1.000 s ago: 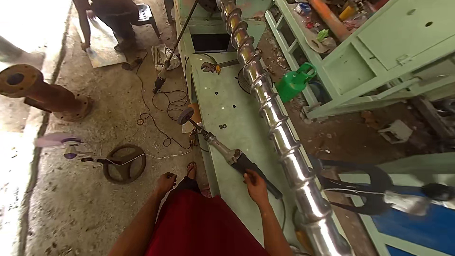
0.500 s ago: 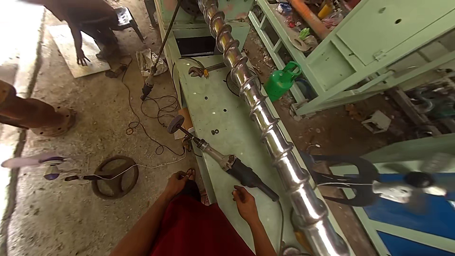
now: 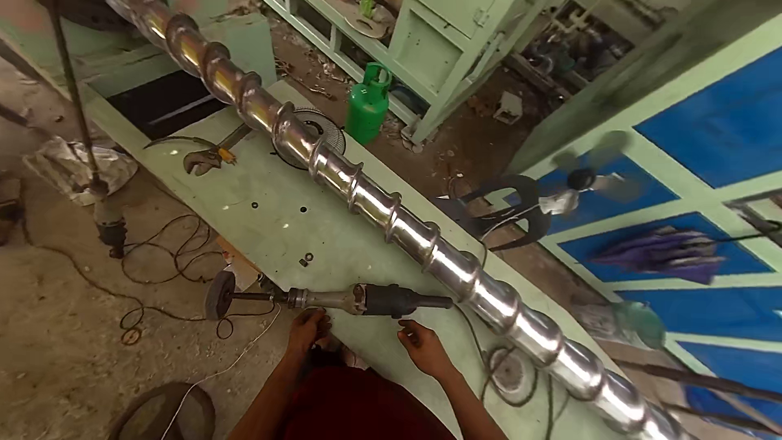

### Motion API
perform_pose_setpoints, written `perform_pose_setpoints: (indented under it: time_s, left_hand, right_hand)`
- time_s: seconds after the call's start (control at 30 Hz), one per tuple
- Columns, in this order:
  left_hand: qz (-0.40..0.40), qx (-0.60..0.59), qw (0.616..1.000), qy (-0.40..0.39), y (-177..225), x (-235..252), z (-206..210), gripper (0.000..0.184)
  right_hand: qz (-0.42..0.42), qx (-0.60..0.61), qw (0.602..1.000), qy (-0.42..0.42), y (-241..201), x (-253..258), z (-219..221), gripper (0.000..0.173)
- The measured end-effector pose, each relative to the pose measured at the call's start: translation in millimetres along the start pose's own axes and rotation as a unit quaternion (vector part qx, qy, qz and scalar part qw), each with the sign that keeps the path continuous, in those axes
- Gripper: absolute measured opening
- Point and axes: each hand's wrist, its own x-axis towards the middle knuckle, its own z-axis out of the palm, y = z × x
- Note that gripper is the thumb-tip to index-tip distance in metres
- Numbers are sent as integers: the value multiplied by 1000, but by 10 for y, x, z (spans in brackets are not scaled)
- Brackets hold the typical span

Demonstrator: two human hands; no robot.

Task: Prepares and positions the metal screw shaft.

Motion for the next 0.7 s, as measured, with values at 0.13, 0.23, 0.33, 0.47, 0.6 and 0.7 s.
perform_pose_setpoints:
  time_s: [0.13,0.23,0.33,0.47,0.6,0.7]
  left_hand:
    - [-34,-28,999,20,41,137,82,41]
    - [-59,-1,998,14,45,211,93,47]
    - [-68,28,997,13,83,234,98,50]
    - [-74,61,995,14,138,225,116,53]
    - [-53,87,995,5,100,225,92,55]
    - [-39,92,995,13,58,231,103,56]
  right_hand:
    - [65,15,998,16,73,-159,95,46]
    - [119,14,993,-16,141,-183,188,47]
    - [150,-12,987,-58,221,-161,284,48]
    - [172,3,983,-71,277,-98,363,49]
    - [168,3,983,-73,364,-59,432,45]
    - [164,-6,983,-82,421,-43,450,44]
